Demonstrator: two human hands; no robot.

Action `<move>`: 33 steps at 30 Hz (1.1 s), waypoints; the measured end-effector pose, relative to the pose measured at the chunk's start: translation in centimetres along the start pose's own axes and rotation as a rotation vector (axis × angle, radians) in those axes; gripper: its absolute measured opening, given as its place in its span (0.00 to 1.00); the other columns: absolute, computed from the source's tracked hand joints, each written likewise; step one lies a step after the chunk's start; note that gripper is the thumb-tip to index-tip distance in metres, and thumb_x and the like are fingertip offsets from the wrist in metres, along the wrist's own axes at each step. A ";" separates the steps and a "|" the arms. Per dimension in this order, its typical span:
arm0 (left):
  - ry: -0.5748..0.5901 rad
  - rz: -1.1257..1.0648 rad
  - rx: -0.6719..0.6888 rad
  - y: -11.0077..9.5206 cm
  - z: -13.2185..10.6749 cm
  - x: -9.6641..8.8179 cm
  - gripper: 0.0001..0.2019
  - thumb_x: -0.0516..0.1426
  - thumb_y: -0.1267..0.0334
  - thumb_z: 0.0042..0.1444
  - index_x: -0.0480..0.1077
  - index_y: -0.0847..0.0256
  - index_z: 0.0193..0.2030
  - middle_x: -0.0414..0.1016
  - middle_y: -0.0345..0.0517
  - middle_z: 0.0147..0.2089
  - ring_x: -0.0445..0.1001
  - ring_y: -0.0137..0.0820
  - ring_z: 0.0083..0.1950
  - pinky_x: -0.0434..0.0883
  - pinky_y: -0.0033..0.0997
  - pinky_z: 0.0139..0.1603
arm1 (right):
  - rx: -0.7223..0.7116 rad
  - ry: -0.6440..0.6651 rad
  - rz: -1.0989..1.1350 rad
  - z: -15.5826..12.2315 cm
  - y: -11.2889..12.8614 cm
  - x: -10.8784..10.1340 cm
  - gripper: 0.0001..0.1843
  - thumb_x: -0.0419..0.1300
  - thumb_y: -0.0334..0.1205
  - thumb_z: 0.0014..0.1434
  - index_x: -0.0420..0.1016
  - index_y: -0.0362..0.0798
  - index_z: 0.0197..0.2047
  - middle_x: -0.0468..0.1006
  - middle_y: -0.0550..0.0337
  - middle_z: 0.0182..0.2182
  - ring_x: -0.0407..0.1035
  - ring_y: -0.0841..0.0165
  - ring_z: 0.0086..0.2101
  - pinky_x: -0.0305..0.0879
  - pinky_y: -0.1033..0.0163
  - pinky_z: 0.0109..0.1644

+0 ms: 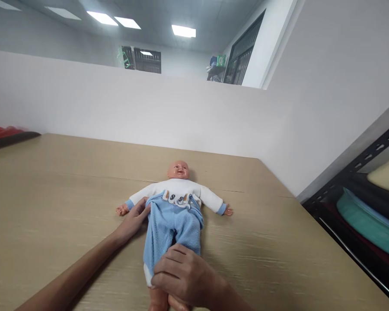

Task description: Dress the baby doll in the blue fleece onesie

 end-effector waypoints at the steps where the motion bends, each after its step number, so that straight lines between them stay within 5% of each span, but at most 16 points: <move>1: 0.023 -0.001 -0.005 -0.1 0.0 -0.3 0.27 0.56 0.33 0.65 0.71 0.58 0.49 0.79 0.47 0.49 0.75 0.42 0.53 0.71 0.44 0.63 | 0.013 -0.004 0.021 -0.1 0.0 -0.1 0.13 0.49 0.35 0.77 0.75 0.51 0.47 0.85 0.62 0.38 0.75 0.68 0.40 0.69 0.59 0.51; 4: 0.191 -0.060 -0.043 -0.4 -0.2 -1.9 0.24 0.63 0.38 0.61 0.72 0.57 0.49 0.79 0.47 0.48 0.76 0.43 0.54 0.71 0.47 0.64 | 0.124 -0.038 0.063 -0.8 -1.1 -0.6 0.07 0.55 0.37 0.74 0.75 0.53 0.46 0.84 0.61 0.42 0.76 0.65 0.44 0.68 0.54 0.56; 8: 0.452 -0.119 -0.140 -0.8 -0.5 -4.5 0.25 0.74 0.49 0.51 0.72 0.56 0.49 0.79 0.46 0.47 0.78 0.41 0.51 0.73 0.45 0.58 | 0.579 -0.311 0.056 -2.8 -5.6 -2.0 0.08 0.57 0.40 0.72 0.73 0.54 0.52 0.80 0.52 0.50 0.73 0.58 0.53 0.68 0.47 0.61; 10: 0.484 -0.062 -0.149 -1.3 -0.4 -5.2 0.23 0.73 0.50 0.51 0.74 0.58 0.47 0.79 0.47 0.46 0.78 0.41 0.49 0.74 0.43 0.55 | 0.805 -0.415 0.026 -3.9 -8.5 -2.6 0.15 0.59 0.45 0.71 0.71 0.52 0.58 0.77 0.47 0.53 0.71 0.54 0.56 0.67 0.44 0.63; 12: 0.445 0.013 -0.111 -2.1 -0.1 -5.2 0.18 0.70 0.51 0.54 0.76 0.58 0.45 0.80 0.48 0.46 0.77 0.43 0.51 0.73 0.43 0.57 | 0.926 -0.334 0.143 -4.5 -11.0 -2.6 0.18 0.62 0.51 0.69 0.73 0.50 0.56 0.78 0.47 0.51 0.73 0.54 0.52 0.70 0.46 0.59; 15: 0.237 0.078 -0.058 -3.1 1.0 -4.3 0.13 0.63 0.51 0.60 0.79 0.57 0.42 0.82 0.48 0.48 0.75 0.48 0.56 0.69 0.47 0.63 | 0.949 -0.236 0.397 -4.1 -13.7 -2.2 0.19 0.65 0.59 0.64 0.75 0.51 0.44 0.77 0.55 0.42 0.71 0.58 0.45 0.70 0.53 0.55; 19: 0.037 0.019 -0.050 -3.0 2.7 -2.6 0.18 0.59 0.47 0.62 0.80 0.59 0.44 0.83 0.51 0.51 0.72 0.51 0.61 0.65 0.49 0.68 | 1.024 -0.432 0.581 -3.0 -15.9 -1.5 0.27 0.60 0.70 0.62 0.67 0.54 0.41 0.73 0.63 0.37 0.69 0.63 0.41 0.69 0.59 0.50; 22: 0.081 0.012 -0.060 -2.7 3.4 -1.8 0.21 0.61 0.45 0.60 0.80 0.61 0.47 0.82 0.55 0.54 0.71 0.51 0.62 0.66 0.46 0.66 | 1.083 -0.466 0.583 -2.6 -16.8 -1.0 0.29 0.57 0.73 0.61 0.67 0.54 0.44 0.75 0.62 0.37 0.71 0.62 0.41 0.70 0.59 0.49; 26: 0.289 0.071 -0.060 -3.4 3.0 -1.5 0.19 0.67 0.46 0.59 0.80 0.59 0.46 0.80 0.49 0.52 0.74 0.47 0.56 0.68 0.40 0.59 | 1.079 -0.363 0.580 -2.1 -16.1 -1.9 0.25 0.68 0.62 0.56 0.77 0.50 0.45 0.82 0.56 0.40 0.75 0.55 0.45 0.70 0.52 0.55; 33: 0.343 -0.028 -0.140 -4.6 4.4 -3.3 0.21 0.64 0.43 0.64 0.78 0.54 0.54 0.80 0.46 0.53 0.73 0.44 0.58 0.69 0.38 0.62 | 0.931 0.022 0.700 0.6 -14.6 -4.8 0.18 0.66 0.55 0.60 0.85 0.51 0.44 0.87 0.55 0.47 0.77 0.52 0.50 0.71 0.50 0.60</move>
Point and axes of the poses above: each hand's wrist, its own z-axis towards the middle knuckle, its own x-axis out of the palm, y = z × x, the point moved 2 cm from there along z, towards the middle knuckle
